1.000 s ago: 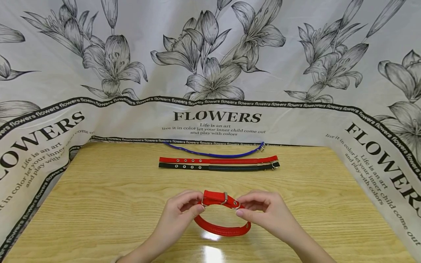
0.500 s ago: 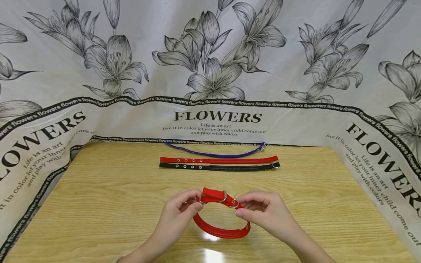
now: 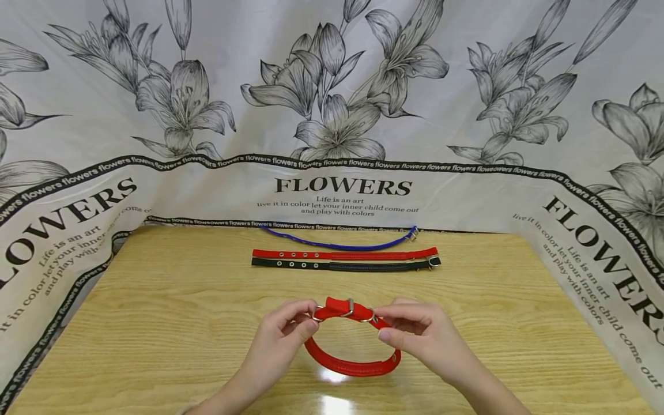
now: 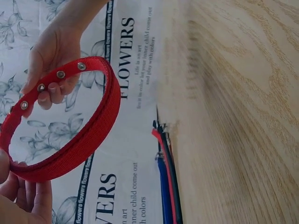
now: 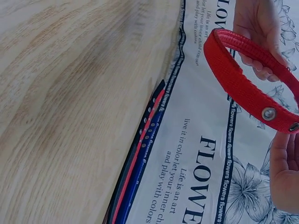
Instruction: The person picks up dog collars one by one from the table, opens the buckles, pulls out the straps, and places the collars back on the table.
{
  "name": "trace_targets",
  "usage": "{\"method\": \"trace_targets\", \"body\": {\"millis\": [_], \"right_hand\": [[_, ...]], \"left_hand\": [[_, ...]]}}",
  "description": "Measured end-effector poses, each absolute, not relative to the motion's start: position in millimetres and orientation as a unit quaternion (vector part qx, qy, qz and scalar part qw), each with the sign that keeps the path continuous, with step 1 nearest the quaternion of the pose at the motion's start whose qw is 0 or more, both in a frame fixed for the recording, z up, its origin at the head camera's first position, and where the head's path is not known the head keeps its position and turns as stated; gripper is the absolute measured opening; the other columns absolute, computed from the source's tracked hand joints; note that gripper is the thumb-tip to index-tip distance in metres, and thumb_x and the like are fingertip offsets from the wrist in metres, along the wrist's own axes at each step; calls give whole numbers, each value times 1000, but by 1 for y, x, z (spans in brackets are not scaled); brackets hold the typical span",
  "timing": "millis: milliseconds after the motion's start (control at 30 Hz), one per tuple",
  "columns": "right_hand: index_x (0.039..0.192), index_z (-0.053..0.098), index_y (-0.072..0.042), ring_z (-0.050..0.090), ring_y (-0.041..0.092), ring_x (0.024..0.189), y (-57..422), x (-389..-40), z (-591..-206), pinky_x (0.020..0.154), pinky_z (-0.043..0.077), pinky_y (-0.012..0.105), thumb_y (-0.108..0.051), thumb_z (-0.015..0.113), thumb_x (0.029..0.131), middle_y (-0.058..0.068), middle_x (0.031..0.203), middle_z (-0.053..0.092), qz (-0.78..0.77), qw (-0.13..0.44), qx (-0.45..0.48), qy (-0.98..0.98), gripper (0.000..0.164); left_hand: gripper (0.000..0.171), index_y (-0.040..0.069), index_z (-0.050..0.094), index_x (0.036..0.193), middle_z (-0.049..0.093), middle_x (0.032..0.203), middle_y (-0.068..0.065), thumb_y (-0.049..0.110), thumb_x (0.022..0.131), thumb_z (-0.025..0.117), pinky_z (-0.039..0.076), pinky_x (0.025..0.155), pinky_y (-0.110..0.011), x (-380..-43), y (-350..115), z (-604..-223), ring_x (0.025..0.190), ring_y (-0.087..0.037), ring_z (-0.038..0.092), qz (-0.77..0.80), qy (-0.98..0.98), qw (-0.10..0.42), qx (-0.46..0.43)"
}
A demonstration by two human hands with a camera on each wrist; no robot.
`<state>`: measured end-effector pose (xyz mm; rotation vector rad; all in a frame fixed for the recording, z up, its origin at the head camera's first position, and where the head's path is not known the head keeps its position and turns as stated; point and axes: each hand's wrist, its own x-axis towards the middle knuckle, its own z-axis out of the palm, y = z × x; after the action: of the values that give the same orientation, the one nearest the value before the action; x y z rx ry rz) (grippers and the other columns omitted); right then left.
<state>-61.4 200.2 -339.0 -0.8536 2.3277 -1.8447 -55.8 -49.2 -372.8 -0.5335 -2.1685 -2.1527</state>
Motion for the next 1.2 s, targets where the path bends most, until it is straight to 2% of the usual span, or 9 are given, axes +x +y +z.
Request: {"method": "trace_targets", "body": {"millis": [100, 200, 367, 567, 733, 1200], "right_hand": [[109, 67, 1, 55, 14, 76, 203, -62, -342, 63, 52, 24, 4, 64, 84, 10, 87, 59, -591, 14, -304, 747, 26], [109, 67, 0, 55, 14, 77, 204, -62, -341, 65, 52, 24, 5, 64, 84, 8, 87, 60, -589, 20, -303, 749, 26], [105, 67, -1, 58, 15, 77, 202, -60, -338, 66, 53, 26, 2, 65, 84, 2, 91, 63, -589, 47, -262, 763, 21], [99, 67, 0, 61, 15, 76, 195, -60, -335, 64, 54, 28, -4, 69, 83, 1, 92, 65, -588, 60, -218, 776, 17], [98, 68, -1, 60, 16, 76, 195, -60, -335, 66, 54, 28, -5, 69, 82, 2, 91, 66, -580, 52, -214, 784, 16], [103, 68, 1, 57, 12, 75, 199, -63, -339, 67, 53, 25, -1, 68, 83, 2, 88, 64, -560, 29, -264, 785, 21]], "left_hand": [[17, -3, 63, 100, 59, 98, -13, 8, 87, 64, 53, 74, -24, -55, -50, -372, 84, -13, 57, -691, -701, 18, -177], [17, -1, 63, 99, 59, 98, -12, 10, 87, 65, 53, 74, -24, -55, -51, -371, 84, -14, 57, -687, -703, 14, -182], [14, 2, 64, 96, 59, 95, -9, 10, 86, 67, 53, 73, -25, -54, -49, -374, 83, -15, 58, -683, -707, 17, -183], [14, 6, 66, 95, 62, 92, -5, 13, 83, 70, 54, 75, -27, -54, -44, -377, 82, -15, 59, -671, -716, 21, -191], [13, 4, 66, 95, 61, 92, -6, 8, 83, 69, 54, 74, -26, -54, -44, -378, 82, -15, 58, -672, -716, 29, -188], [15, -3, 64, 99, 60, 98, -14, 4, 85, 66, 54, 72, -24, -59, -47, -381, 82, -12, 58, -697, -699, 3, -159]]}}
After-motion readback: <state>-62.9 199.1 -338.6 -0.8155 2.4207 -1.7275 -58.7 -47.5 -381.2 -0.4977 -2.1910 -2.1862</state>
